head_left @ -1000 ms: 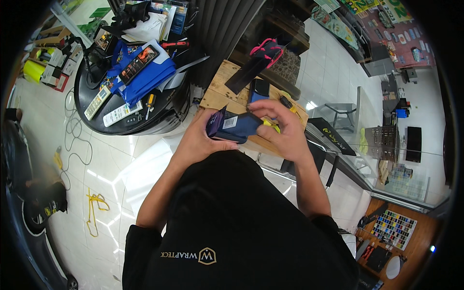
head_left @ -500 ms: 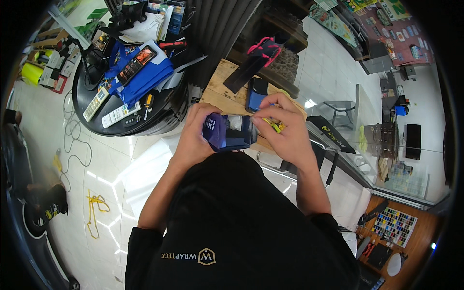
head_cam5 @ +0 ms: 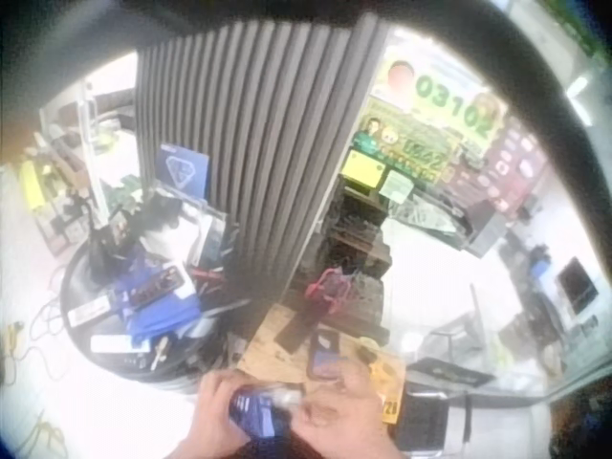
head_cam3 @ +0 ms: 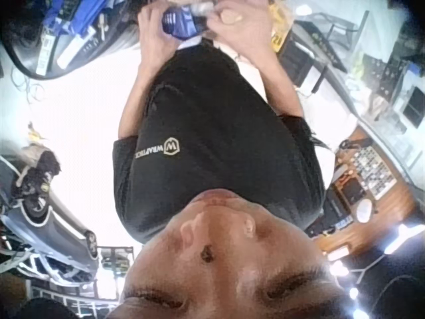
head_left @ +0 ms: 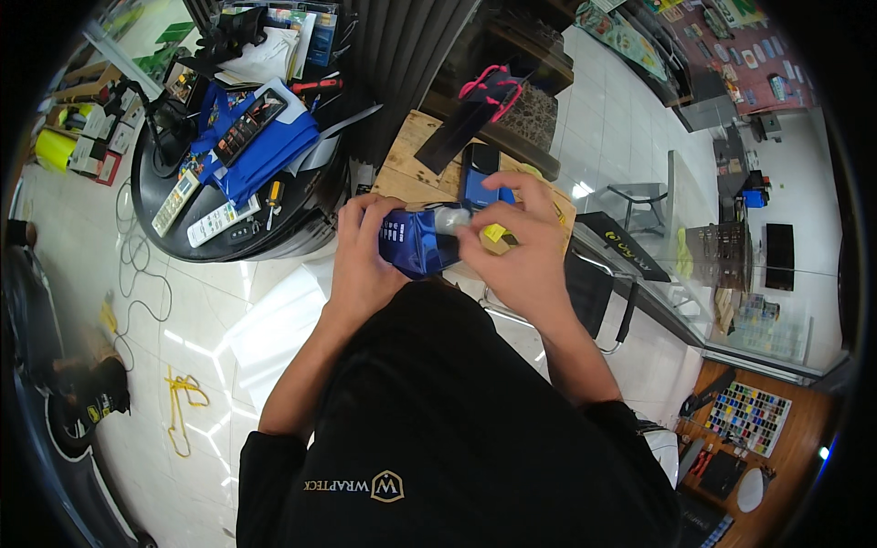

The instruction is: The person unpacks a black bag on a wooden crate, removes a blue box, opens it, and takes out a small bottle. They then walk toward a white car while holding the bottle and a blue cloth.

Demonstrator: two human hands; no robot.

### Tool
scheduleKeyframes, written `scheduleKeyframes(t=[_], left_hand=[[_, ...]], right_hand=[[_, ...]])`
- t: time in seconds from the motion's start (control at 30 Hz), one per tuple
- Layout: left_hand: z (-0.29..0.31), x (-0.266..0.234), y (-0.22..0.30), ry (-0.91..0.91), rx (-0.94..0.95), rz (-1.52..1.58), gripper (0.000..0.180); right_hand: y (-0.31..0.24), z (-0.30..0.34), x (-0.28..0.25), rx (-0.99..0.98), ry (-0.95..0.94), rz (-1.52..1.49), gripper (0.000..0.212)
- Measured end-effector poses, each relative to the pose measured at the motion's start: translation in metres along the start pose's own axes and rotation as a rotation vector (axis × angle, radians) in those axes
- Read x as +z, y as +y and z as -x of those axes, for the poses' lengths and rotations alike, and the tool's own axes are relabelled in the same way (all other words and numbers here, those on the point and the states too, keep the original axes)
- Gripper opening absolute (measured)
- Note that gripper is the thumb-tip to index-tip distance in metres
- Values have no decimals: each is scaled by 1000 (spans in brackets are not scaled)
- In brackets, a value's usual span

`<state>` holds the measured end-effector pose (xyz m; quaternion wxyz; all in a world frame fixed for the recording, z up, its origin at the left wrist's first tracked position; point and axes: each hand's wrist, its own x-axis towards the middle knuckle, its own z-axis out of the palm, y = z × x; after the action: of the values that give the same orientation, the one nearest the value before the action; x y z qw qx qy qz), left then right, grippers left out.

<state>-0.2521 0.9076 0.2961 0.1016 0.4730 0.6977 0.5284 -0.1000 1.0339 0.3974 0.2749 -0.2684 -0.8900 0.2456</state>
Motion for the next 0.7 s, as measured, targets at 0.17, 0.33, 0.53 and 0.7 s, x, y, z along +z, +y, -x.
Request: scheduleKeyframes(t=[0.17, 0.33, 0.53, 0.7], left_hand=[[3, 0, 0, -22, -46, 81, 73], [2, 0, 3, -18, -29, 62, 67], [5, 1, -2, -14, -36, -54, 73], [7, -5, -5, -7, -14, -74, 72]], right_hand=[[-2, -5, -5, 39, -102, -4, 22], [5, -7, 1, -16, -144, 56, 25], [13, -7, 9, 4, -256, 163, 25], [21, -7, 16, -27, -268, 106, 22]])
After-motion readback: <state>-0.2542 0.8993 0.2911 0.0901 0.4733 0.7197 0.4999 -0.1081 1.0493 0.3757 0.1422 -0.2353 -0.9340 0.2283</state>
